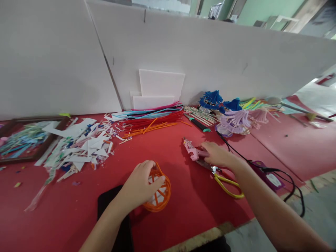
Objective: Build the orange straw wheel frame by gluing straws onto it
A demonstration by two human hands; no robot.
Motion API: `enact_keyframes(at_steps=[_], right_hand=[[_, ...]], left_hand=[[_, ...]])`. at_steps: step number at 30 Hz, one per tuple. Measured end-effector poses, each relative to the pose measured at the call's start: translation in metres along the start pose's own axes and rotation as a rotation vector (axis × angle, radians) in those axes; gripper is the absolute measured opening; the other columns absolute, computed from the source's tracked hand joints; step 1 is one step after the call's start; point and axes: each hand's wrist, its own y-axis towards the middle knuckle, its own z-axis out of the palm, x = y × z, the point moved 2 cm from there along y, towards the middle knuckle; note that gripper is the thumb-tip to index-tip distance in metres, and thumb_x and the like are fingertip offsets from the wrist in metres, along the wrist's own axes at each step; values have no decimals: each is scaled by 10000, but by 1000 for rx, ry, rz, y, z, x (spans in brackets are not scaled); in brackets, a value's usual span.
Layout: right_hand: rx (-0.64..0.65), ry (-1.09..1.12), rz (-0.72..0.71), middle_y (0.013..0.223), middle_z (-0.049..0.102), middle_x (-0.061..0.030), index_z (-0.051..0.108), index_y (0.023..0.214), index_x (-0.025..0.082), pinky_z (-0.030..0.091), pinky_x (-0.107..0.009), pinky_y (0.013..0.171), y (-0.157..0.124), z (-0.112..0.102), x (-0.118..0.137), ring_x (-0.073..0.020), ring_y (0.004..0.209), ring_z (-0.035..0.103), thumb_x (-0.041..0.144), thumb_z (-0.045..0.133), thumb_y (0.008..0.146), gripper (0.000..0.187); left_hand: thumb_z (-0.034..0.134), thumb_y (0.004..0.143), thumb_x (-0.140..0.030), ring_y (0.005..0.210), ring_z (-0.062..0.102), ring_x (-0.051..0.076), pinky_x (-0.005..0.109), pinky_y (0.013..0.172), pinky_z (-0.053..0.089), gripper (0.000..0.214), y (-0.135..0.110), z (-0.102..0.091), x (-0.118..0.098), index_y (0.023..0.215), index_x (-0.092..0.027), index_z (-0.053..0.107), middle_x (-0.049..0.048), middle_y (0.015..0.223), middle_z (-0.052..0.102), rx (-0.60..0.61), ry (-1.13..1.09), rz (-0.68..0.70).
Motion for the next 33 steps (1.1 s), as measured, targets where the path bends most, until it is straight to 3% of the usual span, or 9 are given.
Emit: enact_keyframes(at_steps=[4, 7, 9, 12, 15, 18, 25, 33], right_hand=[[-196, 43, -60, 970, 629, -133, 576, 986, 136, 420, -377, 815, -3, 11, 7, -278, 949, 560, 84, 502, 619, 379], [-317, 118, -182, 985, 598, -117, 531, 1060, 158, 420, -399, 846, -13, 6, 24, -262, 965, 530, 118, 469, 653, 414], [-359, 169, -277, 935, 588, -88, 512, 1078, 180, 444, -368, 789, -24, 1, 40, -233, 887, 538, 128, 465, 642, 442], [-400, 288, -422, 872, 569, -59, 476, 1110, 203, 451, -319, 661, -39, -5, 64, -199, 767, 537, 129, 471, 643, 473], [-418, 426, -545, 837, 550, -51, 463, 1132, 217, 436, -314, 612, -46, -7, 82, -196, 728, 524, 139, 503, 679, 461], [-423, 463, -565, 815, 536, -44, 469, 1128, 227, 435, -327, 612, -46, -8, 89, -202, 727, 519, 144, 531, 696, 445], [-432, 461, -577, 828, 530, -49, 462, 1144, 226, 439, -333, 623, -46, -9, 91, -205, 743, 512, 104, 530, 683, 481], [-479, 422, -639, 845, 527, -53, 440, 1159, 204, 448, -345, 671, -48, -14, 95, -198, 771, 496, 50, 430, 626, 555]], left_hand=[[509, 796, -447, 1241, 435, 325, 524, 1024, 342, 569, -5, -4, -2, 1261, -123, 454, 174, 1309, 509, -79, 83, -9], [484, 824, -470, 1296, 386, 306, 513, 1069, 305, 573, -2, -19, -13, 1287, -134, 453, 159, 1363, 475, -251, 53, 7], [479, 842, -449, 1220, 475, 267, 476, 1044, 349, 445, 3, -31, -24, 1199, -191, 536, 110, 1282, 555, -314, -81, 4], [536, 822, -434, 1078, 581, 218, 393, 955, 436, 325, 9, -41, -39, 1058, -225, 615, 65, 1143, 645, -205, -476, -29], [631, 762, -419, 923, 622, 171, 296, 818, 483, 288, 11, -40, -48, 953, -203, 639, 52, 1015, 681, -127, -860, -76], [705, 701, -410, 712, 583, 107, 224, 661, 460, 280, 8, -34, -48, 836, -176, 632, 23, 840, 669, -159, -1034, -157], [678, 740, -398, 586, 479, 68, 187, 538, 385, 237, 5, -30, -47, 780, -178, 600, -15, 732, 598, -208, -985, -88], [615, 764, -382, 615, 492, 92, 199, 550, 407, 203, 4, -34, -51, 793, -183, 585, -15, 722, 576, -297, -773, -58]])
